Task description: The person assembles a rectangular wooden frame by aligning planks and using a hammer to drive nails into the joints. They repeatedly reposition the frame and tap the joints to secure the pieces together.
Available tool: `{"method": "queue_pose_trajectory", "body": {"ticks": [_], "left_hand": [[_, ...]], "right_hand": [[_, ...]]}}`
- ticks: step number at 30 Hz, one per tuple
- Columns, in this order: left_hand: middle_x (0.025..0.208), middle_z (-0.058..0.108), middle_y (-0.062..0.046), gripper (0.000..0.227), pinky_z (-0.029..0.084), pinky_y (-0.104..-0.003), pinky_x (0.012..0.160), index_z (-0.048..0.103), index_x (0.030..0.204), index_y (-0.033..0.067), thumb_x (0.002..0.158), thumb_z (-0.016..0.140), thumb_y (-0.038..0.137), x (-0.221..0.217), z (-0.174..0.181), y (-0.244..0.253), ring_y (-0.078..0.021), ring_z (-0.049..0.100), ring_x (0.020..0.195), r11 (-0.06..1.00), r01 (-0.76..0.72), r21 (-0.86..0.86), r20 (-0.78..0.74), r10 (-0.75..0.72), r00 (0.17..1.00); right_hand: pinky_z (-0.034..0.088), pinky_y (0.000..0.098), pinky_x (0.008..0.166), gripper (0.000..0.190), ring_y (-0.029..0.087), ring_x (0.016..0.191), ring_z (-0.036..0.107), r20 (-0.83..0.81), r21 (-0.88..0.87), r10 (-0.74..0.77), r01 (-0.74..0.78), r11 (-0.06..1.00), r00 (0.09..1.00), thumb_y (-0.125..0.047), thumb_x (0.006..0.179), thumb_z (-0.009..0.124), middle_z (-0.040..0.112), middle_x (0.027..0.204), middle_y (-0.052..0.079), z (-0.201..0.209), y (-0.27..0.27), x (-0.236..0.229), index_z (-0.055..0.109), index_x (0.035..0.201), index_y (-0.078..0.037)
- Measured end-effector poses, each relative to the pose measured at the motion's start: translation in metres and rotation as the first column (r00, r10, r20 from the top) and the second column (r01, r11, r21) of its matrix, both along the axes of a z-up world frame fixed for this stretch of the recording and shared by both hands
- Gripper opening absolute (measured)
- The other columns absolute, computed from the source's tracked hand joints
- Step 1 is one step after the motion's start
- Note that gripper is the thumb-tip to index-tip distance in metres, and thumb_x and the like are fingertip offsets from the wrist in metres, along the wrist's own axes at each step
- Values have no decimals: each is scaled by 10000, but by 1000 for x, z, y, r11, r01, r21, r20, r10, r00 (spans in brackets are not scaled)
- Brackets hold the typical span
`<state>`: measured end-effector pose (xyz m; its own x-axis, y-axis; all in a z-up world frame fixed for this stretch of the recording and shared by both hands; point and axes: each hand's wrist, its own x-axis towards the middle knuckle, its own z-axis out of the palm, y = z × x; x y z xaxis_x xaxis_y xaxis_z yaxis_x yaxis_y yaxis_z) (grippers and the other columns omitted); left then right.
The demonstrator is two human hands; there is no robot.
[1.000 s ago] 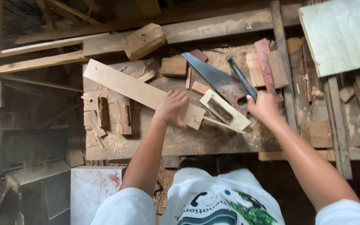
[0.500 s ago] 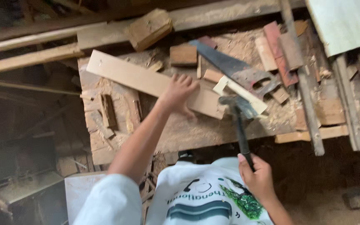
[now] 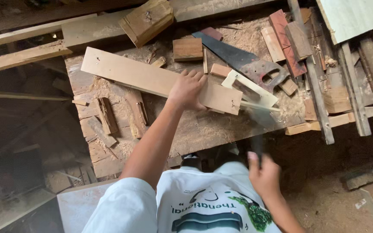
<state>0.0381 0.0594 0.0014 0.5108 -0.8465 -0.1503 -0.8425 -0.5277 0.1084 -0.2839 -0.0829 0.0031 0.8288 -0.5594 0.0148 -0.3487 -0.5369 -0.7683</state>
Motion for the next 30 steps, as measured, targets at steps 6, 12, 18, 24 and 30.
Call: {"method": "queue_pose_trajectory", "body": {"ticks": [6,12,18,24,30], "left_hand": [[1228,607,-133,1083,381,-437,1063,539,1314,0,501,898,619,2,-1,-2,-284,539,1219,1000,15,-21,35,-14,999],[1199,629,-118,993,410,-426,1035,589,1244,26,462,909,548,6,-7,3,-292,560,1207,990,12,-141,23,-9,1000],[1141,649,-116,923,425,-427,1015,608,1165,35,427,911,501,9,-15,-3,-297,581,1157,978,19,-207,60,-6,998],[1173,637,-130,903,407,-433,1054,592,1187,31,511,900,545,6,-8,-2,-290,569,1180,997,5,-71,53,-1,999],[1197,618,-119,964,400,-404,1082,556,1271,18,570,885,593,2,0,-5,-263,560,1191,998,2,59,33,-4,999]], "right_hand": [[355,276,387,435,101,443,467,-76,309,-127,144,940,989,-383,1030,588,529,560,-5,50,-15,-1,569,742,-57],[414,228,461,385,53,512,519,589,359,-67,-186,915,806,-396,1093,561,555,687,-11,70,-16,-16,515,959,-38],[425,264,467,428,105,496,523,70,-23,-5,7,1000,998,-353,1064,559,560,583,29,-23,7,4,582,766,-46],[357,265,418,447,88,427,439,287,351,-124,16,936,950,-351,1096,573,536,599,-2,36,-30,-16,567,772,-42],[429,250,401,255,19,429,525,789,430,-110,-416,801,604,-260,987,680,581,555,-28,11,-24,-6,562,822,-105]]}}
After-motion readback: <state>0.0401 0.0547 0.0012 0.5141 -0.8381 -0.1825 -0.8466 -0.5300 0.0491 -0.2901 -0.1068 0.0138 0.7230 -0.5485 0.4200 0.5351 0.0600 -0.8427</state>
